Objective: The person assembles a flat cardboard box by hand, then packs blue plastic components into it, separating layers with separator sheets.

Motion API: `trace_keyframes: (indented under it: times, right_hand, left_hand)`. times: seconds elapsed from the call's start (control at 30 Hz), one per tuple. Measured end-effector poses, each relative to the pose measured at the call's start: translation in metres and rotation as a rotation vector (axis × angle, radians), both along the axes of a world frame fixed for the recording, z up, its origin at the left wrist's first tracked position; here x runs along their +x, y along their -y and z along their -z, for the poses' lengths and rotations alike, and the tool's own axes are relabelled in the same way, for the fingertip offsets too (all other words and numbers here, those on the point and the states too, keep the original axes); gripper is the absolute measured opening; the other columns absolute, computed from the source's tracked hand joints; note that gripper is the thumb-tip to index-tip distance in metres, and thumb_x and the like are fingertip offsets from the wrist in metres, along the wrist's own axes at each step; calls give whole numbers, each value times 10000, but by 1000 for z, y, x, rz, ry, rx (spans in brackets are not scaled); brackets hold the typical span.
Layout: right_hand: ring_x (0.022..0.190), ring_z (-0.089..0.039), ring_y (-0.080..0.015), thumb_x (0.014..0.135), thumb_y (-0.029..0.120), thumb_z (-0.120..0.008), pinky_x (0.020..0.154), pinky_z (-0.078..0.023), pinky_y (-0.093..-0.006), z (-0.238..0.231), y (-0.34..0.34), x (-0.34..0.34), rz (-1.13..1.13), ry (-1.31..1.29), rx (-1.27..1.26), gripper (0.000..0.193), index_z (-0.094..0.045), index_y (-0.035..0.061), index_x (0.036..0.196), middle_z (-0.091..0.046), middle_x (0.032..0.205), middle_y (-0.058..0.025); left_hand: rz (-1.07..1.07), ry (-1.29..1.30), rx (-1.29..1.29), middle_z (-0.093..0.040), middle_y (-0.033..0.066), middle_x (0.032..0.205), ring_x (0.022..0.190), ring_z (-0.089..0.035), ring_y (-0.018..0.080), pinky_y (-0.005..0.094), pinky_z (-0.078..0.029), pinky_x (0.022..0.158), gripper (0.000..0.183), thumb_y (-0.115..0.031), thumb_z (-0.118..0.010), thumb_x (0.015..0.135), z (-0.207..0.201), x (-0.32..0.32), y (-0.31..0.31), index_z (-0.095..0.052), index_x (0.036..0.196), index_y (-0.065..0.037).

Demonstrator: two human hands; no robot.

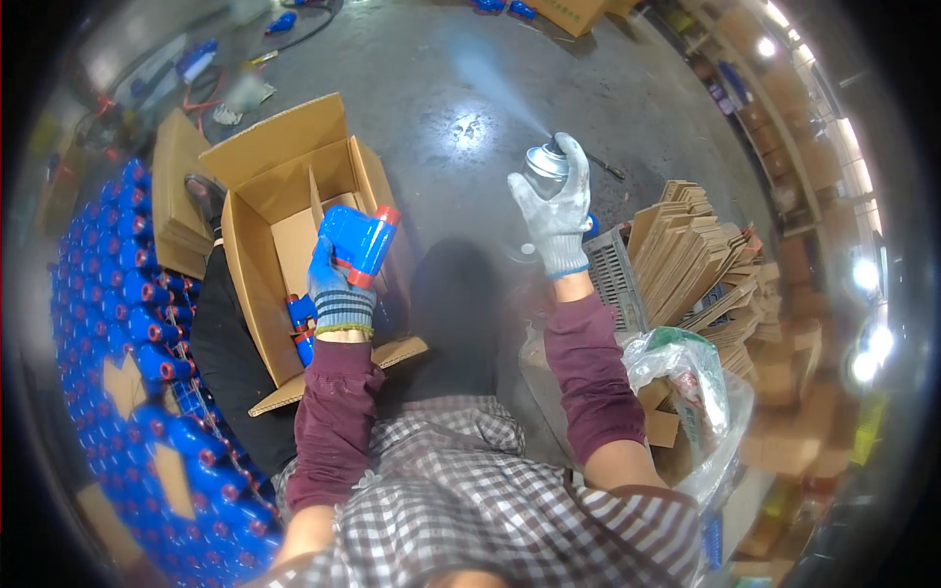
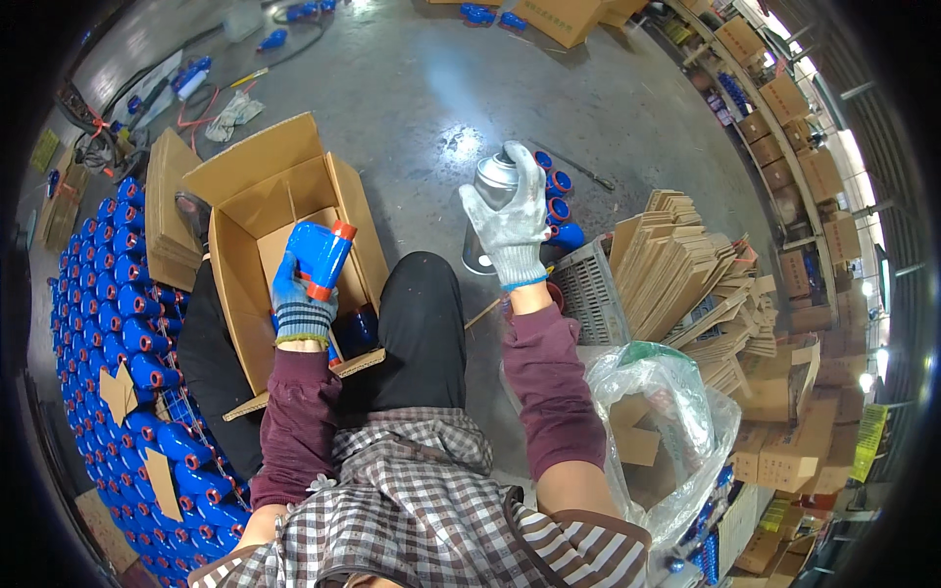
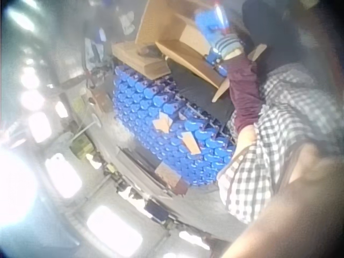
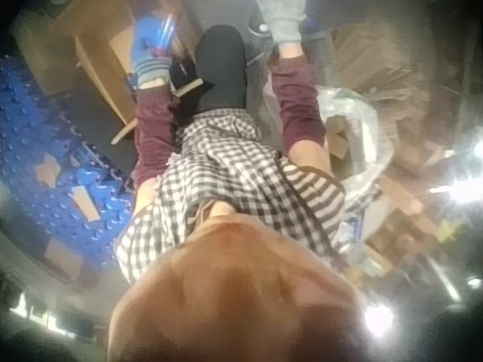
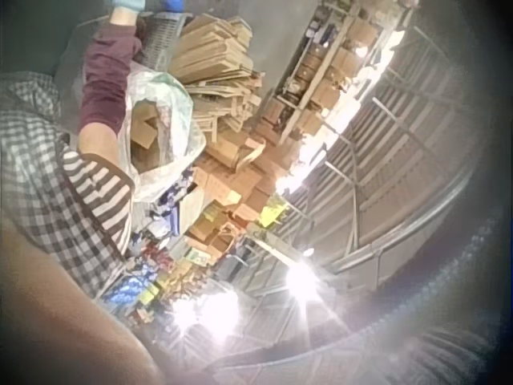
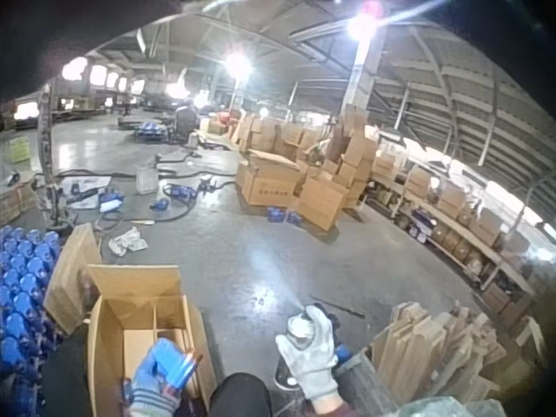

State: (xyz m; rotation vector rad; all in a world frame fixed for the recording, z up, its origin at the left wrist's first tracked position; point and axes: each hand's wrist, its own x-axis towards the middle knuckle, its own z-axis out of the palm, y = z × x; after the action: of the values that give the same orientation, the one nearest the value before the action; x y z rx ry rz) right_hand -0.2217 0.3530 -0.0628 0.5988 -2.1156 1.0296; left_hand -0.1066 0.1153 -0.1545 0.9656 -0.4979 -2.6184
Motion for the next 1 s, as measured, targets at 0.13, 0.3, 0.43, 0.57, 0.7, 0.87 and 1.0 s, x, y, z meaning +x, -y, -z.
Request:
trace_keyframes:
  times: [0.13, 0.3, 0.43, 0.57, 0.7, 0.87, 1.0]
  right_hand:
    - [1026, -549, -263, 631, 114, -788, 891, -458, -364, 5, -8, 1, -15, 54, -4, 695, -446, 83, 1235, -523, 1154, -125]
    - [1046, -531, -252, 694, 129, -755, 917, -449, -359, -16, 3, 17, -16, 150, -383, 588, -469, 53, 1203, -505, 1179, -140]
    - [1166, -455, -264, 796, 418, -559, 995, -396, -378, 0, -12, 46, -206, 413, -759, 675, -379, 39, 1325, -425, 1303, -154]
    - [981, -587, -241, 864, 509, -518, 846, -506, -358, -29, -12, 79, -897, 842, -701, 726, -357, -29, 1325, -556, 1136, -136]
    - [860, -607, -261, 787, 501, -627, 776, -527, -360, -38, -55, 54, -330, 737, -1087, 738, -399, -18, 1259, -577, 1000, -151]
    - [1039, -487, -192, 732, 24, -703, 823, -486, -324, -27, -34, 64, -86, 345, -441, 653, -381, 58, 1299, -440, 1152, -91]
    - [1024, -486, -189, 719, 14, -710, 850, -455, -305, -23, -24, 64, -16, 332, -681, 641, -403, 70, 1280, -431, 1154, -94]
  left_hand:
    - [-69, -23, 45, -621, 69, 1057, 898, -636, 215, 370, -544, 759, 295, -288, -448, 942, -21, -2, -8, -531, 1133, -78]
    - [-162, -68, -28, -604, 101, 1100, 960, -618, 239, 389, -519, 844, 319, -261, -474, 944, -29, 4, -7, -513, 1169, -38]
    - [-183, -103, -138, -573, 125, 1137, 1019, -585, 255, 416, -501, 870, 347, -259, -513, 932, -21, -2, -9, -500, 1183, -20]
    - [-235, -230, -130, -589, 78, 1030, 922, -600, 201, 365, -501, 844, 304, -241, -553, 915, -2, -6, 0, -520, 1136, -34]
    - [-219, -108, -227, -585, 48, 991, 892, -599, 162, 328, -520, 792, 304, -231, -577, 901, -20, 3, -1, -518, 1133, -44]
    - [-218, -160, -214, -591, 66, 1068, 947, -601, 172, 335, -523, 810, 319, -230, -573, 902, -26, 2, -3, -513, 1164, -60]
    - [-257, -157, -145, -589, 66, 1047, 947, -600, 181, 356, -520, 833, 321, -223, -578, 899, -36, 1, -7, -507, 1164, -58]
